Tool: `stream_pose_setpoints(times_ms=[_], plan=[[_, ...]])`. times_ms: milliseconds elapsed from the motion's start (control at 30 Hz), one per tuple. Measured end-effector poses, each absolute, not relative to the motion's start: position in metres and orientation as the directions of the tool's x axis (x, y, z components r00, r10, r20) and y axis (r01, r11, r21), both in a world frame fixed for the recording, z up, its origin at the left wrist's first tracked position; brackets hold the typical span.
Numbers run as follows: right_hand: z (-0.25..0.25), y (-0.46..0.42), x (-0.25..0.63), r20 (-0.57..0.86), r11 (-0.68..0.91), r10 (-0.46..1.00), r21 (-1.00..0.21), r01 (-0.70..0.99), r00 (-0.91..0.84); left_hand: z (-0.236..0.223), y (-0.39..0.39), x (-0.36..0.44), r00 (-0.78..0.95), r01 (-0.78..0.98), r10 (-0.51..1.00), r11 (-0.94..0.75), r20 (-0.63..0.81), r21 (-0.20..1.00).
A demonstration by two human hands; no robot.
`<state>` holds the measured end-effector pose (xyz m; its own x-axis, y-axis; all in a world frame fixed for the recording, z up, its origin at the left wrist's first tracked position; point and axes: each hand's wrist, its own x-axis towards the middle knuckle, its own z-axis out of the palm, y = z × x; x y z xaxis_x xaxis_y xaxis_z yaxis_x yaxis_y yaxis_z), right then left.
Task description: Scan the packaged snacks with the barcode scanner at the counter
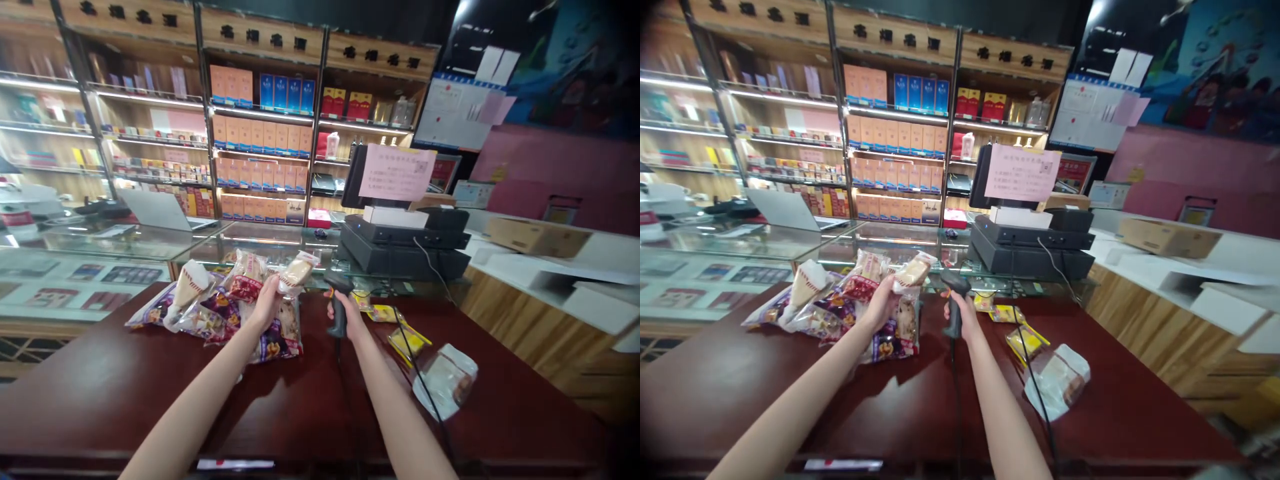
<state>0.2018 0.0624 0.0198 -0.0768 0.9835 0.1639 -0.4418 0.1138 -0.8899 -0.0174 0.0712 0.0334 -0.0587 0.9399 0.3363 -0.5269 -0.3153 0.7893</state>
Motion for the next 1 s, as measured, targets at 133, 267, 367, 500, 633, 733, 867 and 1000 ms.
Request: stream_pose_setpoints(times_ms=[133, 267, 367, 500, 633, 733, 867, 1000], plan=[[0.010, 0.063, 0.210, 0.127, 0.102, 0.992, -0.885, -0.454, -0.026, 0.033, 0.068, -0.021, -0.068, -0.652, 0.966, -0.232, 0.250, 0.721], [0.013, 0.057, 0.204, 0.123, 0.093, 0.992, -0.867, -0.490, -0.030, 0.033, 0.062, -0.026, -0.065, -0.653, 0.979, -0.187, 0.193, 0.734], [0.017, 0.049, 0.197, 0.130, 0.064, 0.985, -0.879, -0.473, -0.109, 0.035, 0.058, -0.029, -0.077, -0.662, 0.983, -0.175, 0.166, 0.729], [0.021, 0.038, 0.190, 0.145, 0.046, 0.973, -0.884, -0.465, -0.180, 0.038, 0.055, -0.032, -0.075, -0.682, 0.990, -0.136, 0.116, 0.718], [0.020, 0.034, 0.187, 0.160, 0.052, 0.968, -0.882, -0.468, -0.194, 0.041, 0.055, -0.036, -0.068, -0.701, 0.990, -0.137, 0.125, 0.700], [0.019, 0.033, 0.188, 0.182, 0.067, 0.963, -0.875, -0.479, -0.197, 0.043, 0.054, -0.037, -0.072, -0.720, 0.996, -0.087, 0.051, 0.688], [0.019, 0.033, 0.189, 0.217, 0.096, 0.955, -0.871, -0.483, -0.202, 0.049, 0.050, -0.036, -0.063, -0.749, 0.998, -0.042, -0.007, 0.661], [0.019, 0.032, 0.191, 0.250, 0.099, 0.935, -0.866, -0.490, -0.253, 0.053, 0.046, -0.033, -0.059, -0.766, 0.998, -0.034, -0.017, 0.642]])
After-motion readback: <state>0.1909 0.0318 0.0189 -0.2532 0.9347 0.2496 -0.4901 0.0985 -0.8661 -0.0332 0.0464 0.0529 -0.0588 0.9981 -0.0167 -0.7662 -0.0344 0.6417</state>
